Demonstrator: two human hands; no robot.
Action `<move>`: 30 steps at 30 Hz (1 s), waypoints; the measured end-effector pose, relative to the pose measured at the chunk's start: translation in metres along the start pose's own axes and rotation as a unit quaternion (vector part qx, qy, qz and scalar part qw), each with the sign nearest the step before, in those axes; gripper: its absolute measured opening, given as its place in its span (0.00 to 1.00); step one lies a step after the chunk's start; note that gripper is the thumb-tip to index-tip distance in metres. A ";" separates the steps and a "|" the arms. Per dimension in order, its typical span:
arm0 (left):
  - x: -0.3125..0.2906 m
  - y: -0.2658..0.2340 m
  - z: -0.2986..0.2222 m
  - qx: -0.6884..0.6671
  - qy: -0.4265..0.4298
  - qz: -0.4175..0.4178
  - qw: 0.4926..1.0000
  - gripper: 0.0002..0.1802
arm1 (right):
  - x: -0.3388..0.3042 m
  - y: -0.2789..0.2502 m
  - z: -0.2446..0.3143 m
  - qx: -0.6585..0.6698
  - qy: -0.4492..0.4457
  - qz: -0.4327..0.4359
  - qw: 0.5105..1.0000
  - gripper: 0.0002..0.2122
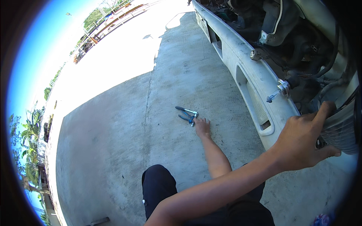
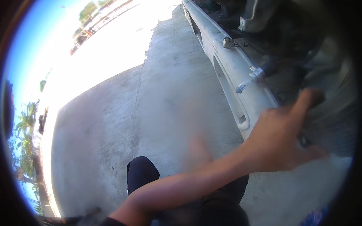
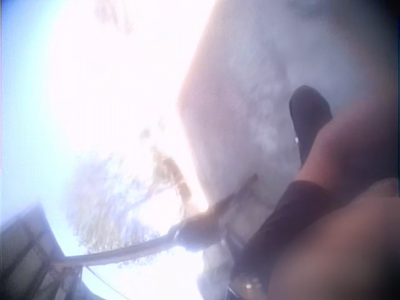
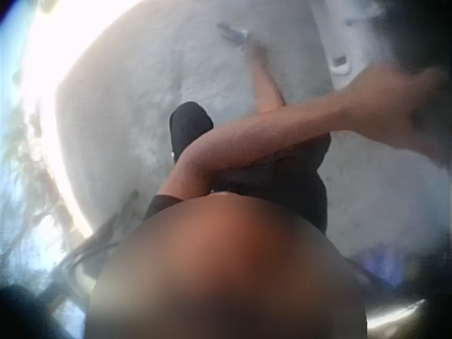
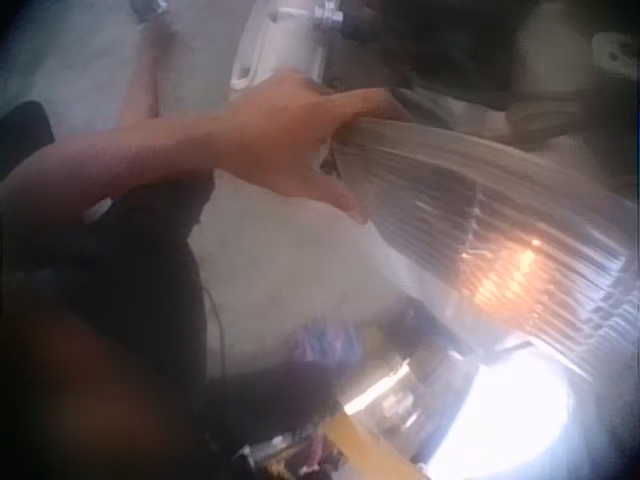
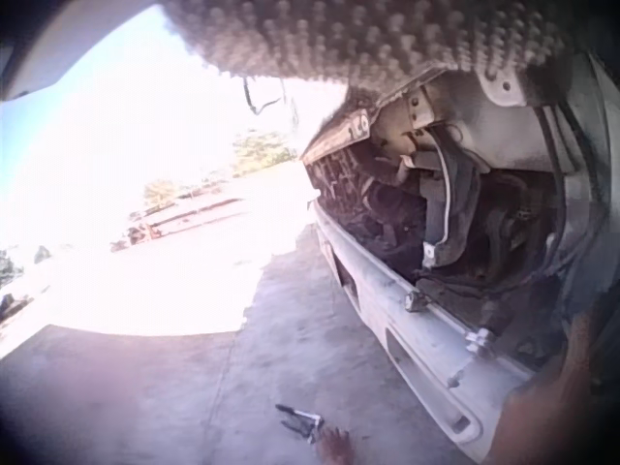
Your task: The person installs a headlight assembly on a white van. They connect the bulb socket, position the headlight into the front housing, and secure it with bolts using a ratchet. The headlight is tested and remains illuminated during installation.
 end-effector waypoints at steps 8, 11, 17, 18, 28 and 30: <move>-0.002 -0.013 -0.011 -0.025 -0.004 0.005 1.000 0.50 | -0.072 0.021 -0.016 0.072 0.042 -0.043 0.996 0.16; -0.006 -0.017 -0.017 0.035 0.023 -0.039 0.998 0.49 | -0.130 0.015 -0.020 0.059 0.079 -0.010 0.995 0.14; -0.003 -0.013 -0.009 0.045 -0.020 -0.085 0.995 0.55 | -0.249 -0.036 -0.067 0.311 0.314 0.023 0.897 0.12; -0.004 -0.014 -0.009 0.065 -0.029 -0.095 0.993 0.53 | -0.263 -0.052 -0.075 0.325 0.347 0.020 0.879 0.11; -0.009 -0.015 -0.027 0.073 0.007 -0.132 0.989 0.43 | -0.483 -0.407 -0.131 0.199 0.212 -0.745 0.601 0.21; -0.011 -0.015 -0.031 0.047 0.035 -0.147 0.987 0.39 | -0.481 -0.459 -0.113 0.148 0.136 -0.732 0.650 0.28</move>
Point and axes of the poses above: each hand's wrist, its own x-axis towards the middle knuckle, its own y-axis out of the palm, z = x × y, the point moved 9 cm from there along x, towards the middle knuckle, and after that the axes turned 4 degrees about -y, right-handed, at the moved point
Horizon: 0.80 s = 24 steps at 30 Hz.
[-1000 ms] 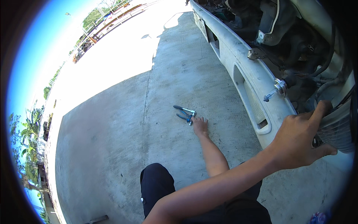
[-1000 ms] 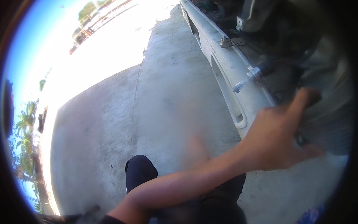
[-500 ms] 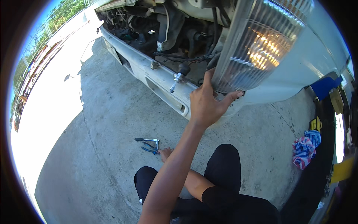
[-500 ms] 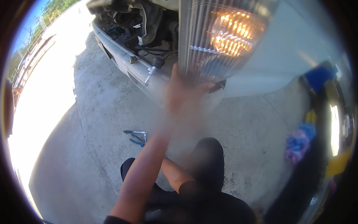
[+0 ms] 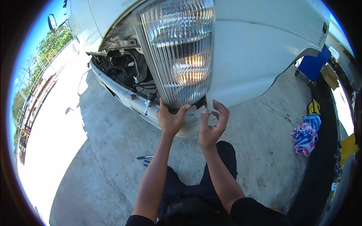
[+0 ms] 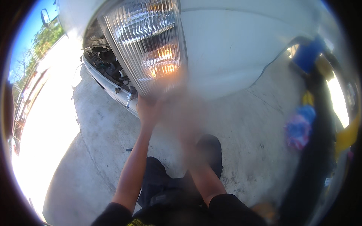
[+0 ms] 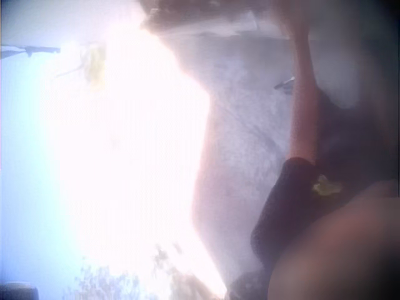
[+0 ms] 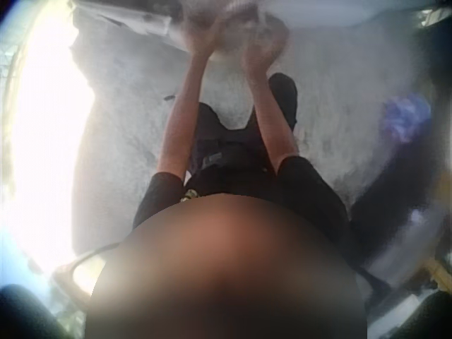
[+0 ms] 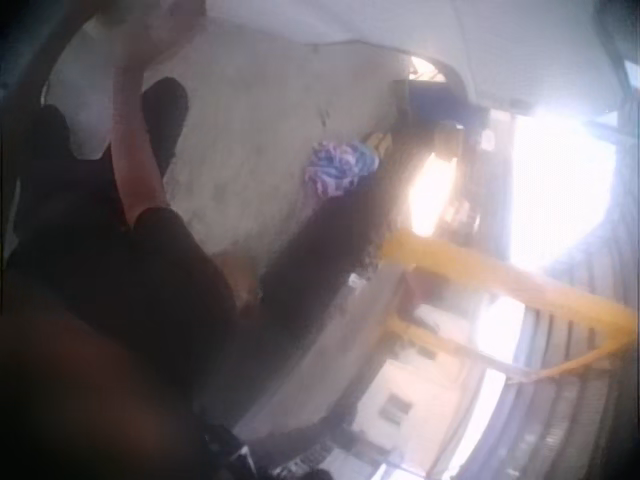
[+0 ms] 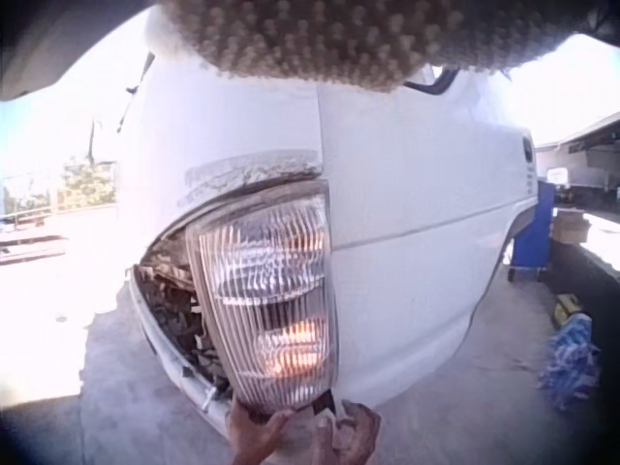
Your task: The person installs a headlight assembly on a white van. They connect the bulb socket, position the headlight into the front housing, and secure it with bolts using a ratchet. The headlight is tested and remains illuminated during installation.
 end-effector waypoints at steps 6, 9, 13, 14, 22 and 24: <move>-0.005 0.003 0.025 -0.008 -0.047 0.005 0.999 0.34 | 0.040 0.045 0.028 0.077 0.037 0.058 0.995 0.49; -0.006 0.004 0.034 0.048 -0.029 0.019 0.998 0.41 | 0.043 0.043 0.037 0.013 -0.005 0.068 0.998 0.50; -0.011 0.000 0.043 0.145 -0.075 0.024 0.986 0.48 | 0.044 0.040 0.046 -0.044 -0.028 0.120 0.991 0.48; -0.016 -0.001 0.033 0.135 -0.044 0.012 0.990 0.47 | 0.045 0.035 0.040 0.035 0.017 0.101 0.994 0.47; -0.069 -0.114 -0.008 0.131 -0.015 -0.215 0.968 0.18 | 0.055 0.034 0.043 0.038 0.035 0.104 0.993 0.43; -0.061 -0.157 0.016 0.086 -0.081 -0.241 0.963 0.12 | 0.053 0.035 0.044 0.046 0.053 0.111 0.991 0.42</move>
Point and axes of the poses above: each hand's wrist, its own x-axis towards the middle knuckle, its own y-axis out of the palm, z = x × y, the point moved 9 cm from there along x, towards the middle knuckle, and after that the axes turned 4 degrees about -y, right-handed, at the moved point
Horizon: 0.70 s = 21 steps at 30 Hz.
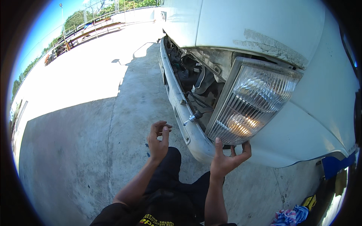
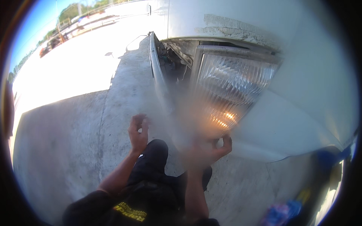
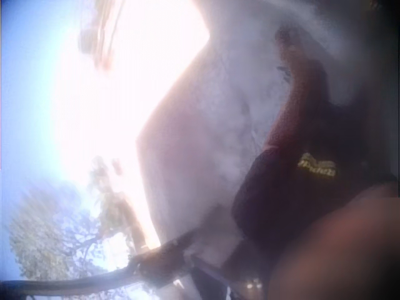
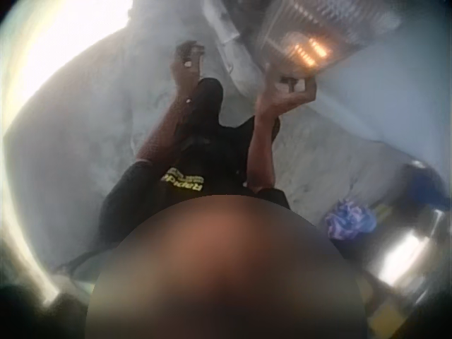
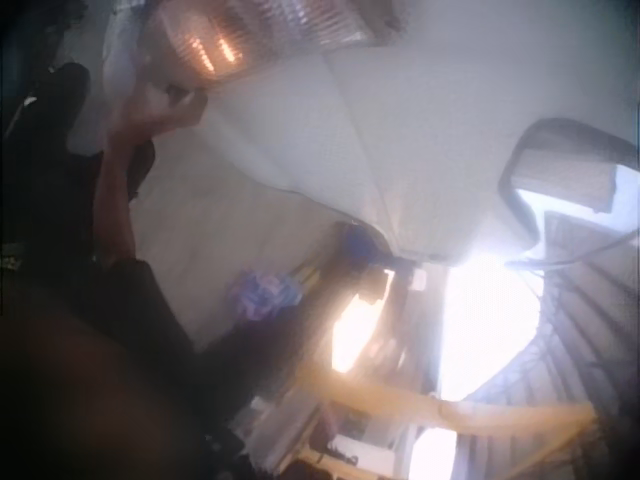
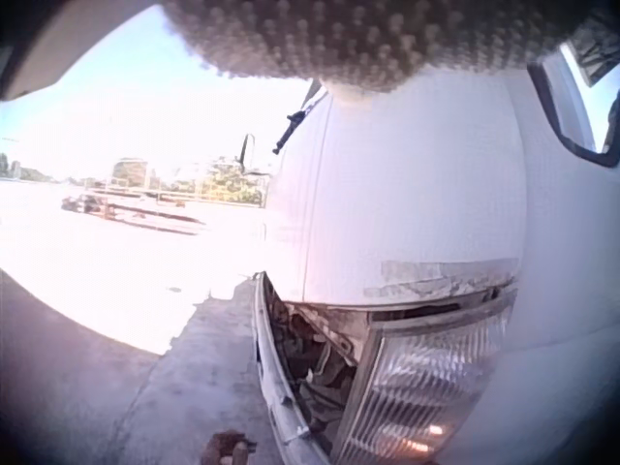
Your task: The person installs a headlight assembly on a white van. They connect the bulb socket, position the headlight into the front housing, and secure it with bolts using a ratchet. The headlight is tested and remains illuminated during installation.
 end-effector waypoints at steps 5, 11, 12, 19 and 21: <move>0.121 -0.022 0.054 0.055 -0.055 0.039 0.996 0.10 | 0.002 -0.003 0.004 -0.009 0.032 0.002 0.999 0.41; 0.277 0.030 0.101 0.128 0.000 0.151 0.980 0.22 | 0.009 -0.007 0.016 -0.087 0.065 0.024 0.994 0.40; 0.300 0.045 0.113 0.145 0.017 0.169 0.975 0.24 | 0.010 -0.008 0.015 -0.101 0.087 0.033 0.991 0.40; 0.443 0.158 0.225 0.272 0.117 0.226 0.928 0.30 | 0.019 -0.012 0.020 -0.169 0.131 0.050 0.976 0.49; 0.476 0.179 0.244 0.197 0.153 0.243 0.937 0.22 | 0.020 -0.012 0.022 -0.159 0.120 0.043 0.979 0.53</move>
Point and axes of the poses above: each hand's wrist, its own x-axis towards the middle knuckle, its own y-axis out of the palm, z = x × y, the point moved 9 cm from there along x, towards the middle knuckle, and after that the axes turned 4 degrees about -y, right-handed, at the moved point
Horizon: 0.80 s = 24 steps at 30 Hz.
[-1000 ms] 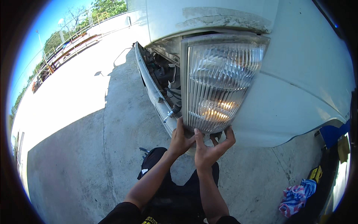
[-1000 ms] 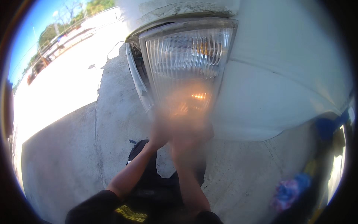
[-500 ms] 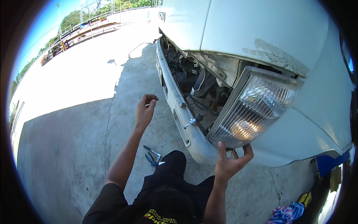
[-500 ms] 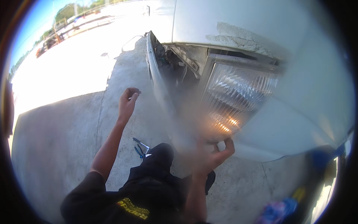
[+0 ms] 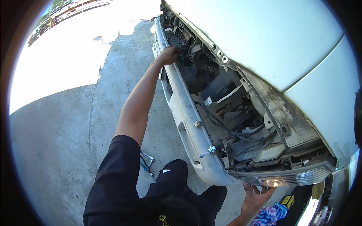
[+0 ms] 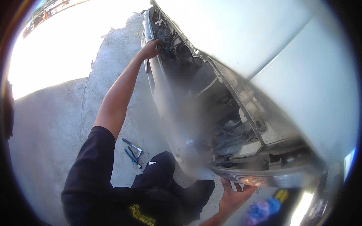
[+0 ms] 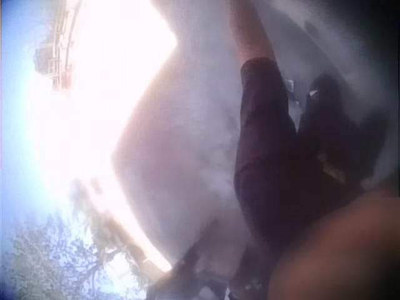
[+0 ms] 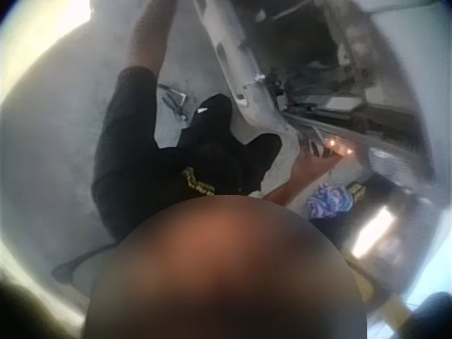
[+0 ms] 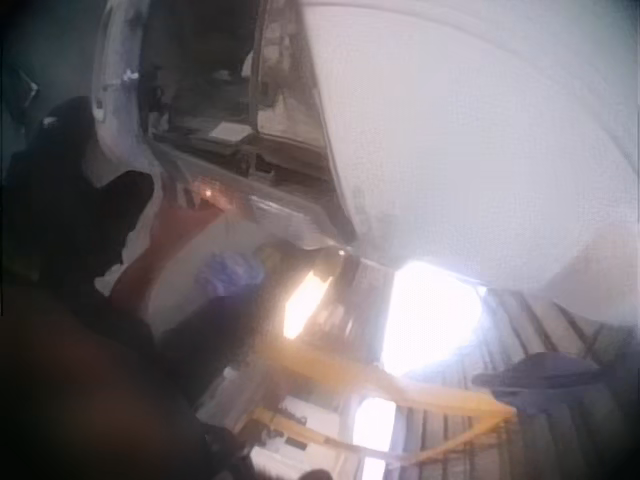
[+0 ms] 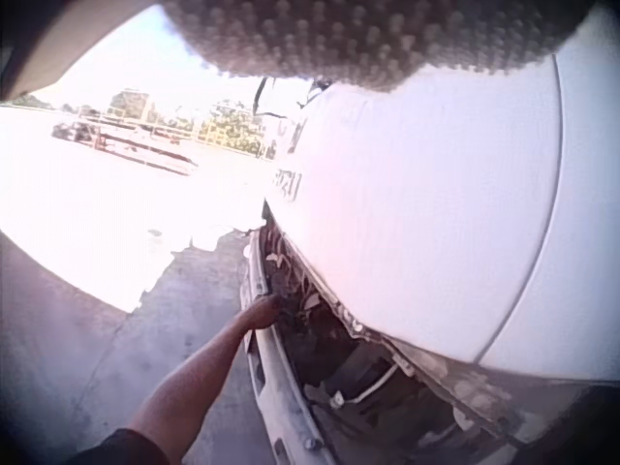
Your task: The person installs a headlight assembly on a white van. They connect the bulb socket, position the headlight into the front housing, and secure it with bolts using a ratchet. The headlight is tested and remains illuminated during installation.
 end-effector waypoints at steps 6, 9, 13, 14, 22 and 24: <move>0.057 0.024 0.049 0.097 -0.063 0.031 0.993 0.16 | 0.003 -0.009 -0.015 -0.041 0.082 -0.013 0.996 0.51; 0.069 0.026 0.056 0.148 -0.124 0.046 0.980 0.16 | 0.002 -0.011 -0.022 -0.044 0.106 -0.014 0.993 0.37; 0.080 0.029 0.051 0.162 -0.149 0.065 0.973 0.16 | 0.003 -0.011 -0.009 -0.076 -0.003 -0.031 0.997 0.52; 0.082 0.032 0.049 0.182 -0.147 0.081 0.969 0.18 | 0.003 -0.008 -0.012 -0.089 0.012 -0.021 0.996 0.50; 0.078 0.046 0.049 0.202 -0.161 0.124 0.958 0.30 | 0.009 -0.001 -0.005 -0.146 0.056 0.023 0.987 0.41; 0.078 0.041 0.049 0.163 -0.142 0.073 0.974 0.30 | 0.010 0.000 -0.001 -0.151 0.054 0.031 0.987 0.39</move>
Point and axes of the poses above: each hand's wrist, its own x-axis towards the middle knuckle, its own y-axis out of the palm, z = x × y, the point moved 9 cm from there along x, towards the middle knuckle, and after that the axes turned 4 degrees about -y, right-handed, at the moved point
